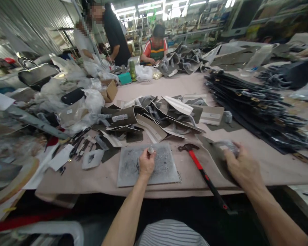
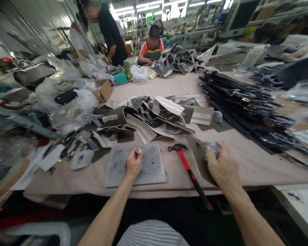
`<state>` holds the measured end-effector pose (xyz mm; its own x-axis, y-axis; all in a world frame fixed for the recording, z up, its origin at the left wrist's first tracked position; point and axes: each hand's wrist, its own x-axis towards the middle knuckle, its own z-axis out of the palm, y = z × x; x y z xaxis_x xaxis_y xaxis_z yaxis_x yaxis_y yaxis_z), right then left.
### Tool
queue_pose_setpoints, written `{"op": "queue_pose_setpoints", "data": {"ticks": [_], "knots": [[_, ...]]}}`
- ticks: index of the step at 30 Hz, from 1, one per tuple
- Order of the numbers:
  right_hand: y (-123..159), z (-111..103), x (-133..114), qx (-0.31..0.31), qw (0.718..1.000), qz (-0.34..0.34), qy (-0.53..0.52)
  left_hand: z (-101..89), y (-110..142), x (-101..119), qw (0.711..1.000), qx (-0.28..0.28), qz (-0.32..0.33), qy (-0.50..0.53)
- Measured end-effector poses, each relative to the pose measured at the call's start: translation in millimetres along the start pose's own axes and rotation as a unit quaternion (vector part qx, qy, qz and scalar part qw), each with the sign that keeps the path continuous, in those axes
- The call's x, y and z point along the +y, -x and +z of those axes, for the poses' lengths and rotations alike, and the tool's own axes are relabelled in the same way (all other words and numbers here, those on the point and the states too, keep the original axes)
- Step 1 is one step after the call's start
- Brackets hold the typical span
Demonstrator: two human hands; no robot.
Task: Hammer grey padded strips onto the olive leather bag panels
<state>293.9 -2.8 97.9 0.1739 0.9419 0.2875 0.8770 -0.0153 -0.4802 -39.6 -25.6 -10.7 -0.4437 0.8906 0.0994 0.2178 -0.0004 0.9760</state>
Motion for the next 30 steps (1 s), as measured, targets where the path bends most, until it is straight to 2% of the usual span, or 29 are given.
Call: {"op": "queue_pose_setpoints", "data": {"ticks": [2, 5, 8, 11, 15, 19, 22, 27, 30], "knots": [[33.4, 8.2, -36.2, -0.017, 1.000, 0.006, -0.013, 0.7, -0.3, -0.3, 1.000, 0.003, 0.000, 0.005], [85.8, 39.3, -86.0, -0.043, 0.989, -0.102, -0.103, 0.7, -0.8, -2.4, 0.999, 0.033, -0.006, 0.036], [124.8, 78.4, -109.5, -0.106, 0.972, -0.167, -0.123, -1.9, -0.3, -3.4, 0.995, 0.075, -0.009, 0.070], [145.2, 104.4, -110.4, -0.153, 0.968, -0.185, -0.069, -5.3, 0.7, 0.0, 0.996, 0.079, 0.003, 0.051], [147.2, 108.8, -105.8, -0.183, 0.966, -0.180, -0.038, -1.6, -3.2, 11.5, 0.998, 0.060, 0.009, 0.026], [139.3, 105.2, -110.0, -0.235, 0.959, -0.149, -0.055, 13.7, -11.1, 19.2, 0.997, -0.023, -0.006, 0.077], [139.1, 106.5, -112.9, -0.257, 0.954, -0.132, -0.073, 22.0, -13.3, 15.2, 0.991, -0.081, -0.020, 0.103], [140.0, 98.6, -102.5, -0.250, 0.943, -0.138, -0.170, 21.3, -12.3, 3.3, 0.986, -0.110, -0.029, 0.122], [127.0, 88.5, -79.3, -0.194, 0.956, -0.120, -0.183, 20.7, -12.5, 0.3, 0.985, -0.114, -0.028, 0.125]]}}
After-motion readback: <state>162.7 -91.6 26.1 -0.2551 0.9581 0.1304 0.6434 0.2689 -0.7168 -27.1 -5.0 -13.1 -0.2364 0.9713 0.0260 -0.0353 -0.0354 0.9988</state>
